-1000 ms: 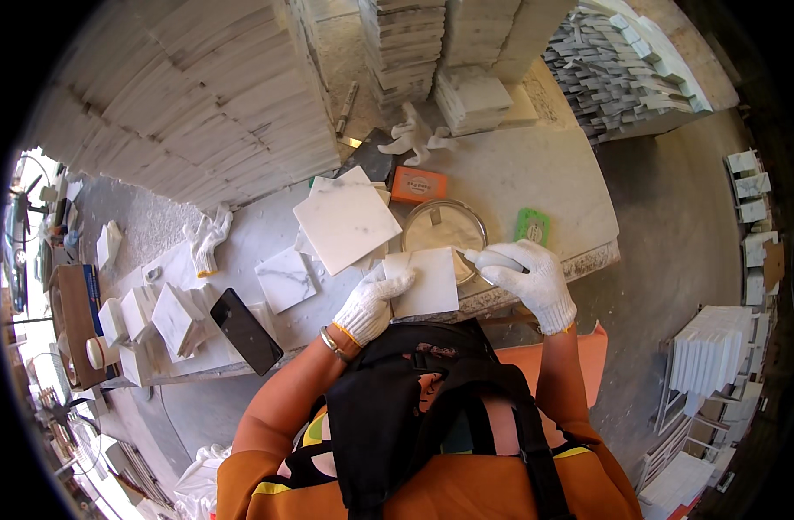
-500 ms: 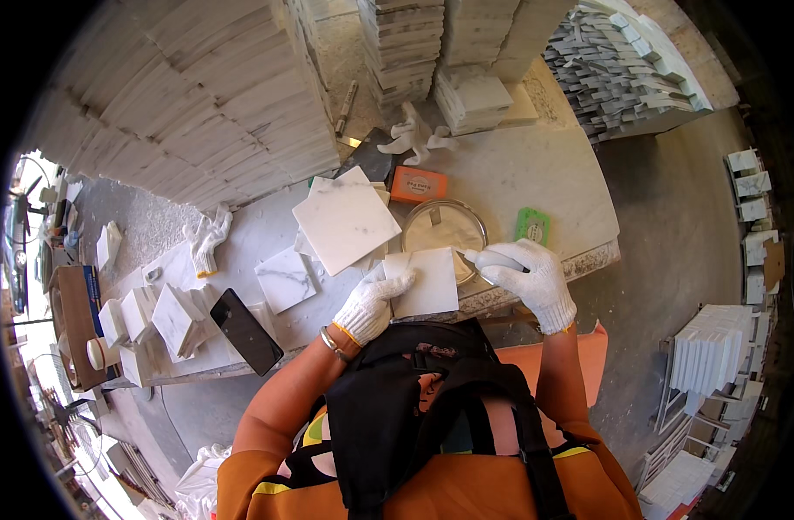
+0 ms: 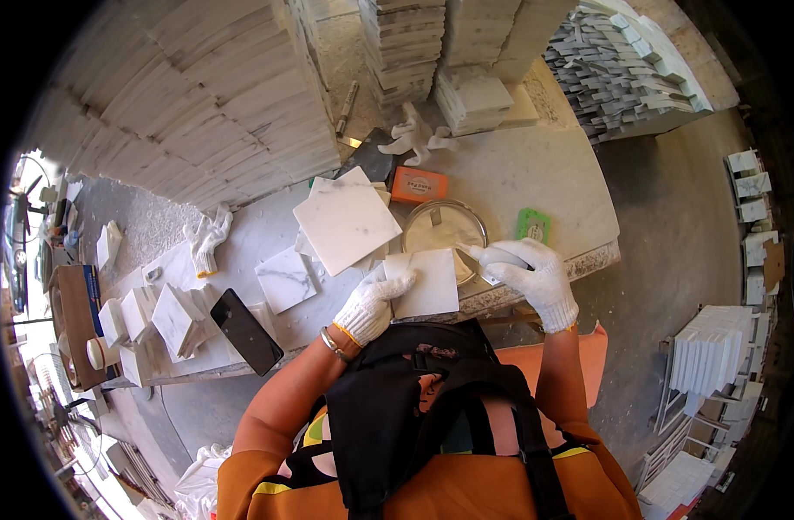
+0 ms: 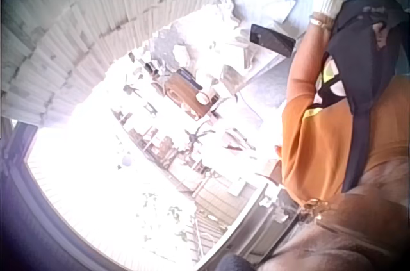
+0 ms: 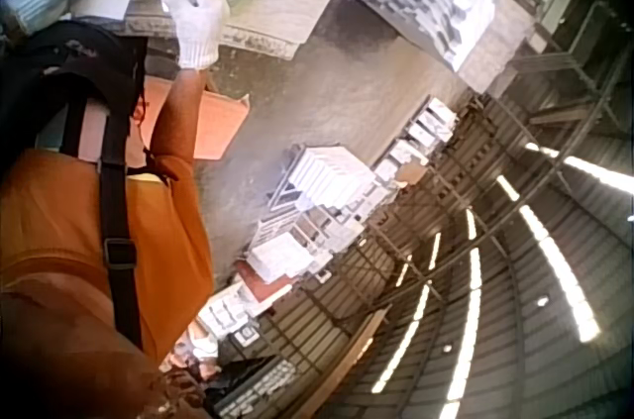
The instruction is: The person repeatedly picks up small white tiles, applies a substance from a small container to the edges with a tool, and wipes the edges with a cloth. The person also uses a green abrasive block to rub tile edges. The person handles tiles one at a time and places them back on the work surface.
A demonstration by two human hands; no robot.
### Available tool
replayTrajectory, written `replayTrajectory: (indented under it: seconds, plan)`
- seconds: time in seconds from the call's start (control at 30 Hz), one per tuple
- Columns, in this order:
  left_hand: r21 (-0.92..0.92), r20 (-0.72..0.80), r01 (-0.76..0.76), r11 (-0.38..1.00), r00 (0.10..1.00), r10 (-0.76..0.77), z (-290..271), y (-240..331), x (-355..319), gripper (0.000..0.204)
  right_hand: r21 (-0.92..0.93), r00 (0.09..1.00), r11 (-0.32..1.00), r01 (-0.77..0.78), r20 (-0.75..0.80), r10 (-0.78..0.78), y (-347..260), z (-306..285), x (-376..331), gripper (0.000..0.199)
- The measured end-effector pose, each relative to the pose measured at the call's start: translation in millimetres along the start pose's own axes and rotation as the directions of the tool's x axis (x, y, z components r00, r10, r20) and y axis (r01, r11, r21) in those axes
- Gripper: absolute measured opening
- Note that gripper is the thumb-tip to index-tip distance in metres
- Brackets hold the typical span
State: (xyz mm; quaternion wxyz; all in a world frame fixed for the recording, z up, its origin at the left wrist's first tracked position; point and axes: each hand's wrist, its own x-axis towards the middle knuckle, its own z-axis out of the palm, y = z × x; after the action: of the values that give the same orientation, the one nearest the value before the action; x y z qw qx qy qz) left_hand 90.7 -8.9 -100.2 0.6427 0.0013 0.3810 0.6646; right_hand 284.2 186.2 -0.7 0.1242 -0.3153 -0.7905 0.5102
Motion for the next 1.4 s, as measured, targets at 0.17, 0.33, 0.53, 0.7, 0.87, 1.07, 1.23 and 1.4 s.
replayTrajectory:
  seconds: [0.17, 0.33, 0.53, 0.7, 0.87, 1.07, 1.23, 1.4]
  plan:
    - [0.010, 0.000, 0.001, 1.000, 1.000, -0.001, -1.3, 0.3, -0.1, 0.035, 0.070, 0.996, 0.994, -0.081, -0.038, 0.083, 10.0, 1.3, 1.6, 0.031]
    - [0.003, -0.040, -0.013, 1.000, 0.999, 0.014, -0.8, -2.9, 1.0, 0.033, 0.274, 0.987, 0.955, -0.113, -0.078, 0.139, 16.2, 2.9, 6.1, 0.032]
    - [0.017, 0.025, -0.015, 1.000, 1.000, 0.015, -10.8, -6.4, 3.4, 0.037, 0.143, 0.970, 0.990, -0.023, -0.235, 0.056, 36.8, -4.1, 30.8, 0.030]
    - [0.005, 0.013, 0.003, 1.000, 1.000, -0.003, -1.4, 2.7, -2.1, 0.038, 0.039, 0.956, 0.998, -0.043, -0.290, 0.053, 57.7, -0.1, 71.7, 0.026]
    - [0.018, -0.008, 0.011, 1.000, 1.000, -0.010, 0.1, 1.6, 2.8, 0.041, -0.231, 0.955, 0.967, -0.107, -0.296, 0.035, 64.7, 14.1, 102.8, 0.028]
    - [0.005, -0.007, -0.006, 1.000, 1.000, 0.006, -12.5, -6.3, 1.9, 0.038, -0.329, 0.976, 0.942, -0.062, -0.219, -0.012, 96.5, 31.4, 117.1, 0.030]
    - [0.016, 0.001, -0.032, 0.999, 0.999, 0.032, -8.6, -8.9, 2.3, 0.039, -0.373, 0.919, 0.927, 0.032, -0.354, -0.174, 103.9, 20.8, 90.9, 0.031]
    - [0.020, 0.018, -0.051, 0.999, 0.999, 0.050, 3.7, -2.8, -6.4, 0.038, -0.295, 0.926, 0.955, -0.008, -0.362, -0.104, 81.4, 12.7, 34.5, 0.027]
